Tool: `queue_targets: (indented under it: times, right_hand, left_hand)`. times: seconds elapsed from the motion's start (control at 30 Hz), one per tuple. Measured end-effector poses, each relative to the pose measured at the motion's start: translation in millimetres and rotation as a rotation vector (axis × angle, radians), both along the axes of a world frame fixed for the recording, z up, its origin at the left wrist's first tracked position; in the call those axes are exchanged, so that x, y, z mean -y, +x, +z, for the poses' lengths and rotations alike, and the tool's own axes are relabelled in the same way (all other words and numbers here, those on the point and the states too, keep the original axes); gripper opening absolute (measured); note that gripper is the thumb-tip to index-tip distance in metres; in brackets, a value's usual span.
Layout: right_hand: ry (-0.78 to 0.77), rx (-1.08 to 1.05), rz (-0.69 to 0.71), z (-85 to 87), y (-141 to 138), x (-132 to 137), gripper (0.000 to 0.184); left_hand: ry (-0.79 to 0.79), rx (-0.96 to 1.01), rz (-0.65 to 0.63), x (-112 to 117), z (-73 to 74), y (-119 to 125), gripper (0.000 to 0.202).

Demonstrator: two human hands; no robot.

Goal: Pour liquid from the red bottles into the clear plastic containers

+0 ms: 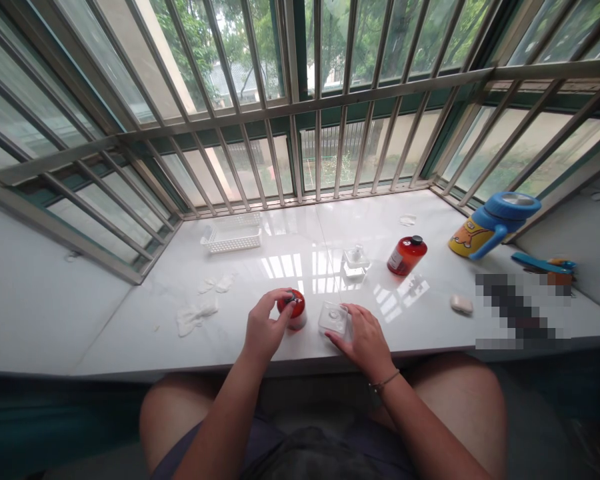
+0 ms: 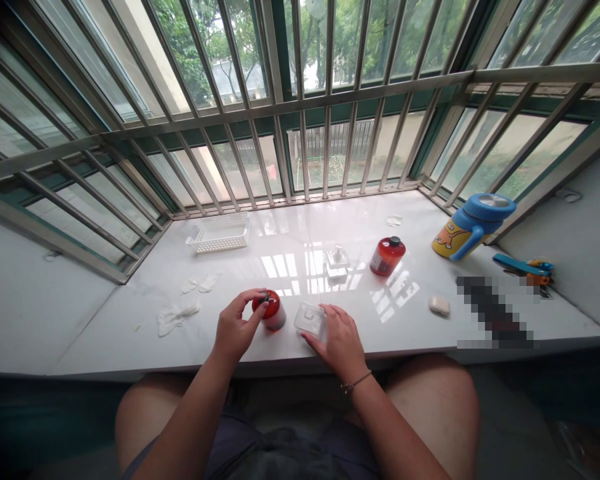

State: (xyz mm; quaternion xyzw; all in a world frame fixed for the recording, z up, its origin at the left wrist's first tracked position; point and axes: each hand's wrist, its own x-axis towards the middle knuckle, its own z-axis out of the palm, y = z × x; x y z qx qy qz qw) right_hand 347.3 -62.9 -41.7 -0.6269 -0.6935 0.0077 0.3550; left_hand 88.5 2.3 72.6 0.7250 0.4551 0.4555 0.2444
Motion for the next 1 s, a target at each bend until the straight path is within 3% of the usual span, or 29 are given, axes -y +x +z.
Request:
queue_targets:
  times: [0.23,0.43,0.63,0.83,1.0]
  right_hand:
    - [-0.004,0.008,-0.001,-2.4,0,-1,0.076]
    - [-0.001,0.012,-0.009,-2.8,0,-1,0.076]
    - [0.006,0.012,-0.015,-2.7,0,-1,0.076]
    - [0.009,0.012,-0.016,-1.8,-1,-1,0.075]
    - [0.005,0.018,-0.014,-1.3,-1,-1,0.075]
  left_hand:
    - [0.145,-0.063,0.059,0,-6.6,2,0.012]
    - [0.164,-0.039,0.067,-1,-11.4,4,0.014]
    - [0.114,-0.052,0.179,3,-7.3,15,0.015]
    - [0.191,-0.083,0.125,8,-10.7,12,0.016]
    - [0.116,-0.007,0.120,9,-16.8,9,0.029]
